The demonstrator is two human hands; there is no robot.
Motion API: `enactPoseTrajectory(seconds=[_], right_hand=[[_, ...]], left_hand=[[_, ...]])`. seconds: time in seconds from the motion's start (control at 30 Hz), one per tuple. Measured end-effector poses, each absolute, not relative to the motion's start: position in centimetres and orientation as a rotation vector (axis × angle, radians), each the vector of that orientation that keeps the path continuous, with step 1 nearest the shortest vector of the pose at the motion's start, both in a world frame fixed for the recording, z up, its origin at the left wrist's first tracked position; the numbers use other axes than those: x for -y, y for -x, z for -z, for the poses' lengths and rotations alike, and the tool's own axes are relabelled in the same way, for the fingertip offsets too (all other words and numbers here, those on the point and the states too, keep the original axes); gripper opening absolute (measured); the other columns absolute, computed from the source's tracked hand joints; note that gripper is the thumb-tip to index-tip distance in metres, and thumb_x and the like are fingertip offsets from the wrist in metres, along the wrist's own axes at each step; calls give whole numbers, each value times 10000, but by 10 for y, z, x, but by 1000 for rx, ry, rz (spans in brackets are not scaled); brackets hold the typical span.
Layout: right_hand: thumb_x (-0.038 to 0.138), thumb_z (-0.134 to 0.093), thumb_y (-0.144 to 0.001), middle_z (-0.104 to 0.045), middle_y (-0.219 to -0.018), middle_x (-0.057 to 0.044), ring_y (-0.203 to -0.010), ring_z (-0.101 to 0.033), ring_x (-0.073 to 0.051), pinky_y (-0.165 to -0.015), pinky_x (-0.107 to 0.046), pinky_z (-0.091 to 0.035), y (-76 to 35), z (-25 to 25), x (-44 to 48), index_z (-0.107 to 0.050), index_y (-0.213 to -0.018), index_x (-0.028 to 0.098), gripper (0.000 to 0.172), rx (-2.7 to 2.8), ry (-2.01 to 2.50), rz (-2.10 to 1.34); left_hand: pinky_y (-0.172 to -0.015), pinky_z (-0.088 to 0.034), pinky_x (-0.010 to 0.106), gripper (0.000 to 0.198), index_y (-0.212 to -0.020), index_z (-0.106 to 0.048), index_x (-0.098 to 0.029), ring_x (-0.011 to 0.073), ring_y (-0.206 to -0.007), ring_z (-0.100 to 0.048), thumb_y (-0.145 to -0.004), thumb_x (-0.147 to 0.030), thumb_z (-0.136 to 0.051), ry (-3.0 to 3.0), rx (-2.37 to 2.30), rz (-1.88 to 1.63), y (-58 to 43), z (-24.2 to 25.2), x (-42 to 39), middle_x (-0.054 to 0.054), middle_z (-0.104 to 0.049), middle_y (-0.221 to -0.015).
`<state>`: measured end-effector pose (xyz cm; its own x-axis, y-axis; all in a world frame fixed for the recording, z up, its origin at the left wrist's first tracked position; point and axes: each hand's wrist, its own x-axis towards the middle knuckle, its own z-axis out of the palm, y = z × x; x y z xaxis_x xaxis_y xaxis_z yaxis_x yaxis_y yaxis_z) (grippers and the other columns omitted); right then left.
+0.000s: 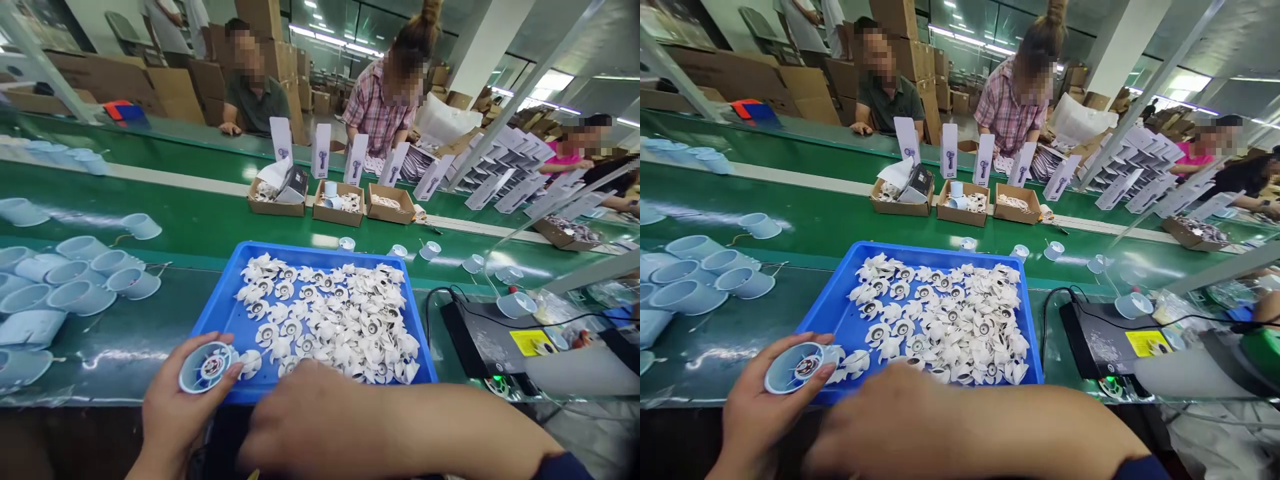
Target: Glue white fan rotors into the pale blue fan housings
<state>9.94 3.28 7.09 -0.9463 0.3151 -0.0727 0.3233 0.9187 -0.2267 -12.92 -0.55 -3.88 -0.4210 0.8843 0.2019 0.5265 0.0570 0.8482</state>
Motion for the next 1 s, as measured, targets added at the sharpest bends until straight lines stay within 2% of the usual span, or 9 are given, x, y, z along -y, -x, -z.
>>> enactPoseTrajectory(seconds=[0.07,0.13,0.3,0.43,0.6,0.73,0.83,0.9,1.0], right_hand=[[176,-610,-892,-622,-942,-57,-882,-587,-228,-751,-353,-490,-111,-58,-55,-628,-985,190,96,-2910,-778,177],[82,-592,-854,-631,-924,-78,-883,-597,-254,-738,-366,-478,-121,-43,-76,-644,-945,167,135,-2764,-968,40],[45,-530,-880,-646,-891,-112,-835,-626,-250,-692,-334,-464,-126,-20,-96,-655,-977,142,186,-2631,-1047,-36],[59,-513,-901,-624,-1010,-120,-925,-599,-275,-723,-357,-450,-118,-15,-96,-655,-1001,155,198,-2676,-940,-6],[38,-512,-886,-624,-978,-129,-958,-579,-288,-804,-400,-421,-112,-4,-102,-654,-951,137,185,-2740,-877,231],[10,-532,-806,-610,-950,-142,-949,-567,-285,-859,-430,-392,-122,-6,-108,-623,-901,118,170,-2771,-1079,635],[175,-579,-789,-586,-964,-101,-864,-555,-236,-796,-379,-421,-143,-18,-101,-584,-948,158,159,-2734,-1213,1210],[353,-520,-813,-561,-899,-69,-725,-537,-184,-684,-325,-442,-158,-23,-88,-531,-1013,176,267,-2582,-1258,1710],[498,-415,-777,-501,-763,-28,-570,-473,-135,-563,-276,-425,-176,-20,-62,-462,-1012,171,405,-2180,-1273,2393]], left_hand=[[-878,-546,454,518,-1083,-603,-221,303,-957,-696,-681,-510,-755,-1442,-1947,-1324,129,40,6,72,-747,-994],[-847,-558,424,519,-1091,-602,-216,289,-940,-703,-687,-503,-756,-1471,-1938,-1332,127,40,6,70,-746,-1002],[-799,-567,374,510,-1104,-597,-214,268,-931,-706,-700,-481,-757,-1526,-1939,-1341,124,39,6,60,-741,-1005],[-748,-569,343,488,-1100,-595,-213,247,-869,-708,-705,-453,-753,-1565,-1932,-1335,122,37,6,47,-735,-979],[-775,-557,364,492,-1095,-590,-214,245,-868,-694,-691,-431,-767,-1556,-1943,-1328,120,35,4,49,-716,-986],[-881,-525,414,560,-1114,-512,-197,264,-972,-667,-665,-351,-809,-1445,-1862,-1620,122,39,5,72,-681,-1003],[-860,-545,417,665,-1161,-413,-228,257,-981,-669,-644,-277,-830,-1374,-1636,-1833,121,39,13,84,-635,-1082],[-860,-553,422,629,-1151,-407,-250,261,-1010,-665,-673,-255,-816,-1422,-1563,-1802,114,34,22,91,-612,-1138],[-958,-509,462,491,-1133,-506,-261,304,-1187,-580,-730,-272,-786,-1745,-1646,-1420,92,24,34,109,-583,-1259]])
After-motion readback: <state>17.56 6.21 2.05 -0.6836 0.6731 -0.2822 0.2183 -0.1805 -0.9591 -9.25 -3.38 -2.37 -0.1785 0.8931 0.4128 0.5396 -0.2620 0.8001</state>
